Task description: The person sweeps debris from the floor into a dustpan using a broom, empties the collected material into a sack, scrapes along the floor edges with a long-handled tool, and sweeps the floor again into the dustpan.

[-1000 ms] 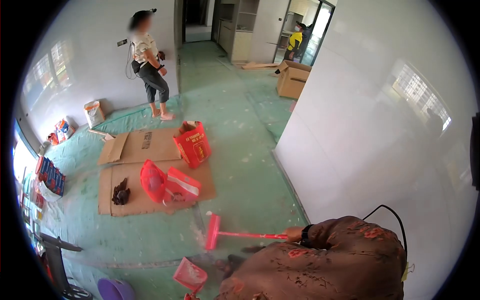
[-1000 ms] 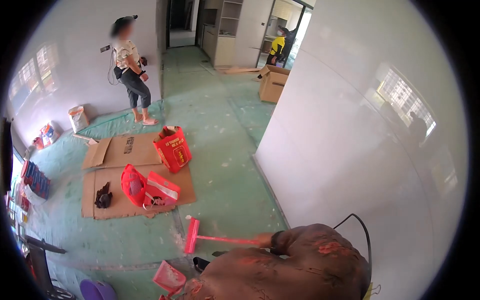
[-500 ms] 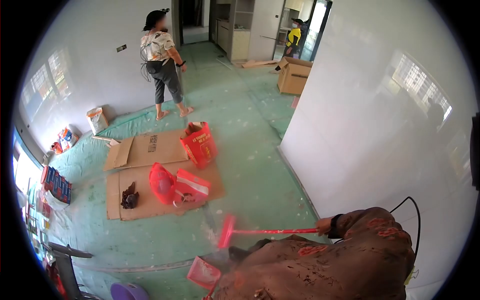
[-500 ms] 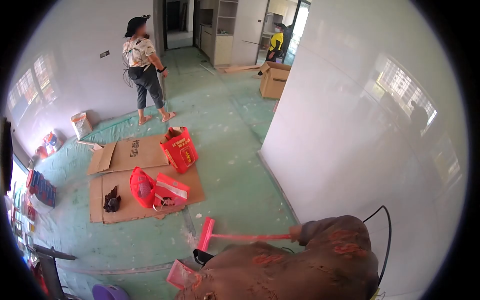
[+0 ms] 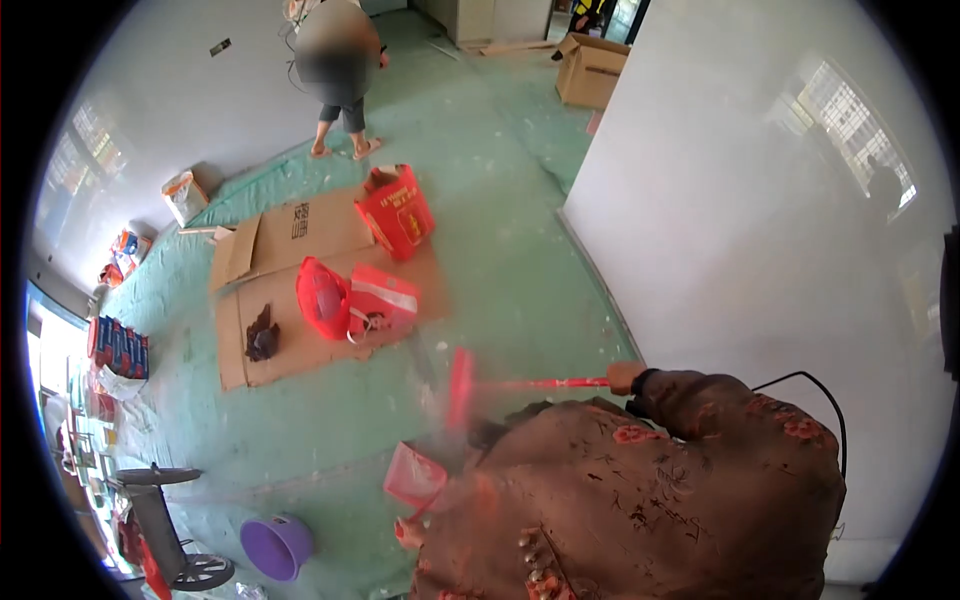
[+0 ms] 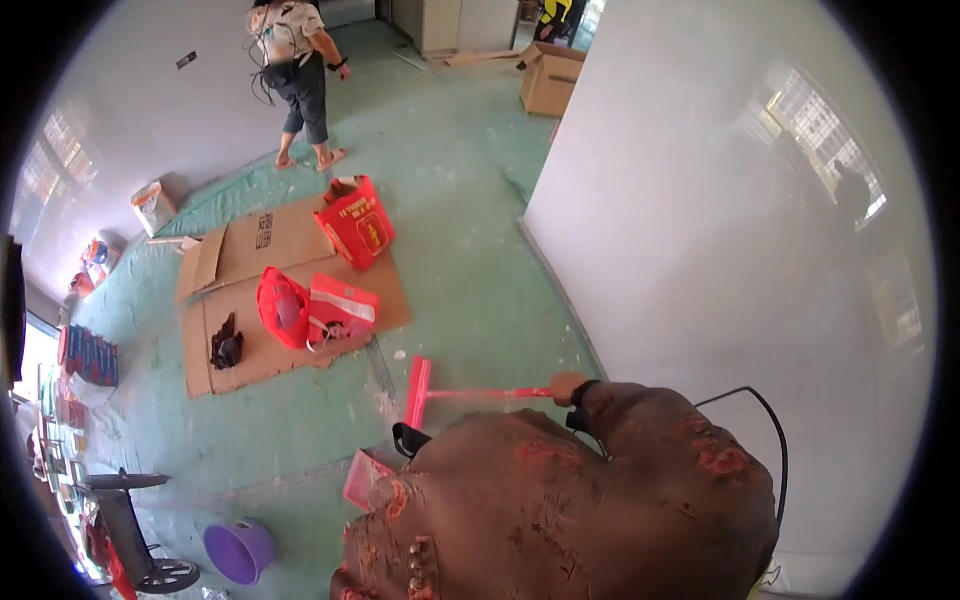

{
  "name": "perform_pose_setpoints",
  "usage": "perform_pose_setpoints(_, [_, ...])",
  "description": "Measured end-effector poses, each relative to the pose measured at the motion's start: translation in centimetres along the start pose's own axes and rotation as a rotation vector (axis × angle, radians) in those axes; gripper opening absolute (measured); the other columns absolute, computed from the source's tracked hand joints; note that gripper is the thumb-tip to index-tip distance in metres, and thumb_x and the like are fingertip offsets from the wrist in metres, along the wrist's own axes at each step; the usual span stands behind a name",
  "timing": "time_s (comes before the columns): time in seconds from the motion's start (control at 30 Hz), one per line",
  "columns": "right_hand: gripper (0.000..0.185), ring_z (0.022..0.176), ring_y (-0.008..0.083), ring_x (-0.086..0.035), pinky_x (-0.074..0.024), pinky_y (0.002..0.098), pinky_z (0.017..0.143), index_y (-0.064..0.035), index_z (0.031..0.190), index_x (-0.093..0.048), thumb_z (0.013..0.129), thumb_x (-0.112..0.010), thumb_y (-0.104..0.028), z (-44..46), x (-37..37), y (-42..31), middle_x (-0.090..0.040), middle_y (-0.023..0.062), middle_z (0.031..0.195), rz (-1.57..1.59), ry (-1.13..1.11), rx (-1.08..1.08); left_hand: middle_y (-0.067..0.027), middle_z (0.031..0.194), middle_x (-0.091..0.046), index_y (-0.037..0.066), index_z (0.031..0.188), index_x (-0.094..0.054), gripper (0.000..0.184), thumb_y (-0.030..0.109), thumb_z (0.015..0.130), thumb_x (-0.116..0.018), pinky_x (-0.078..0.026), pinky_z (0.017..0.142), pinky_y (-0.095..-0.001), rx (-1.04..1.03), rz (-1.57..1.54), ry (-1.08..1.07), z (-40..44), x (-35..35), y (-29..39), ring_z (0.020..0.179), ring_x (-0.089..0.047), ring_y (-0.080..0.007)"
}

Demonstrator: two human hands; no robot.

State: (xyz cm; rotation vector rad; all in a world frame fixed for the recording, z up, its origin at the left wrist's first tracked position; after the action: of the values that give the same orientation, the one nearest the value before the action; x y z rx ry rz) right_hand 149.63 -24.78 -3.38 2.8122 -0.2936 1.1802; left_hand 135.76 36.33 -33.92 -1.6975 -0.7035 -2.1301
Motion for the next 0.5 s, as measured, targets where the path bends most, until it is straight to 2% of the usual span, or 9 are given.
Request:
perform_pose_setpoints(0.07, [0.019,0.072,0.0371,-0.061,-0.0483,0.0438,0.063,0.0049,0.072,-0.062,0.065,-0.054,-0.011,0.4,-0.7,-0.3,-0.060,0.0239,0.072,0.039,-0.019,-0.024,-0.0127,0.099,-0.062,0.012,0.100,-0.063,0.038,0.029,0.067,-0.064,-0.048,0.074,-0.0391,-0.063,0.000,0.024,0.4,-0.2,-0.2,0.088,-0.059,-0.0305])
perform_pose_setpoints(0.13, [0.020,0.072,0.0366,-0.061,-0.0483,0.0440,0.063,0.0058,0.072,-0.062,0.065,-0.055,-0.011,0.2,-0.8,-0.9,-0.060,0.0237,0.072,0.012,-0.013,-0.018,-0.0121,0.089,-0.062,0.009,0.100,-0.061,0.038,0.028,0.068,-0.064,-0.047,0.069,-0.0373,-0.003,-0.051,-0.100,1.1,-0.2,0.8,0.076,-0.058,-0.0288])
perform_pose_setpoints(0.17, [0.020,0.072,0.0367,-0.061,-0.0483,0.0442,0.063,0.0053,0.073,-0.062,0.065,-0.055,-0.011,-0.8,0.5,-1.8,-0.060,0.0235,0.072,0.062,-0.028,-0.063,-0.0121,0.089,-0.062,0.009,0.100,-0.061,0.038,0.028,0.068,-0.064,-0.047,0.069,-0.0373,0.000,-0.048,-0.102,1.4,-0.4,1.1,0.076,-0.058,-0.0288])
perform_pose_setpoints(0.23, [0.020,0.071,0.0368,-0.061,-0.0482,0.0443,0.063,0.0048,0.073,-0.063,0.065,-0.056,-0.012,-1.0,0.5,-1.9,-0.060,0.0233,0.072,0.110,-0.040,-0.106,-0.0106,0.076,-0.059,0.004,0.098,-0.059,0.036,0.030,0.074,-0.062,-0.044,0.059,-0.0343,0.600,-0.678,-0.162,1.6,-0.8,1.4,0.063,-0.052,-0.0245])
perform_pose_setpoints(0.27, [0.020,0.071,0.0368,-0.061,-0.0483,0.0444,0.063,0.0040,0.074,-0.063,0.065,-0.056,-0.013,-0.1,-1.0,-1.2,-0.061,0.0230,0.072,0.094,-0.027,-0.061,-0.0106,0.076,-0.059,0.004,0.098,-0.059,0.036,0.030,0.074,-0.062,-0.044,0.059,-0.0343,0.601,-0.686,-0.155,1.5,0.0,1.6,0.063,-0.052,-0.0245])
perform_pose_setpoints(0.33, [0.020,0.072,0.0369,-0.061,-0.0481,0.0445,0.064,0.0025,0.075,-0.063,0.065,-0.057,-0.014,1.4,-2.0,-0.4,-0.061,0.0225,0.074,0.060,-0.009,-0.022,-0.0066,0.066,-0.053,0.001,0.092,-0.057,0.026,0.024,0.080,-0.060,-0.039,0.051,-0.0307,0.774,-1.184,-0.051,2.0,1.4,3.5,0.055,-0.044,-0.0187])
perform_pose_setpoints(0.4, [0.020,0.074,0.0368,-0.060,-0.0479,0.0443,0.065,0.0016,0.076,-0.063,0.066,-0.058,-0.015,1.8,-2.2,-0.4,-0.061,0.0222,0.076,0.049,-0.026,-0.031,-0.0026,0.063,-0.050,0.001,0.089,-0.054,0.018,0.016,0.081,-0.060,-0.036,0.044,-0.0280,0.577,-1.267,-0.149,2.4,-0.1,1.8,0.052,-0.043,-0.0147])
perform_pose_setpoints(0.5, [0.020,0.076,0.0366,-0.060,-0.0478,0.0436,0.066,0.0013,0.076,-0.064,0.067,-0.057,-0.016,0.8,-0.7,-1.4,-0.062,0.0221,0.078,0.066,-0.027,-0.049,-0.0021,0.063,-0.049,0.002,0.089,-0.054,0.017,0.016,0.081,-0.060,-0.036,0.044,-0.0279,0.728,-1.064,-0.127,2.0,0.2,2.0,0.051,-0.042,-0.0143])
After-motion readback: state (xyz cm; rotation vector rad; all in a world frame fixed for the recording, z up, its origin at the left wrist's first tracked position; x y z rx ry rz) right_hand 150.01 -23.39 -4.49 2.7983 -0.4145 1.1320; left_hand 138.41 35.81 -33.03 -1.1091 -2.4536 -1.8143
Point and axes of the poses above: each hand's wrist, its own z-axis towards the middle knuckle, its own x-axis out of the back of the hand, y = z × x, the point moved 1 cm from there along z, towards the middle knuckle
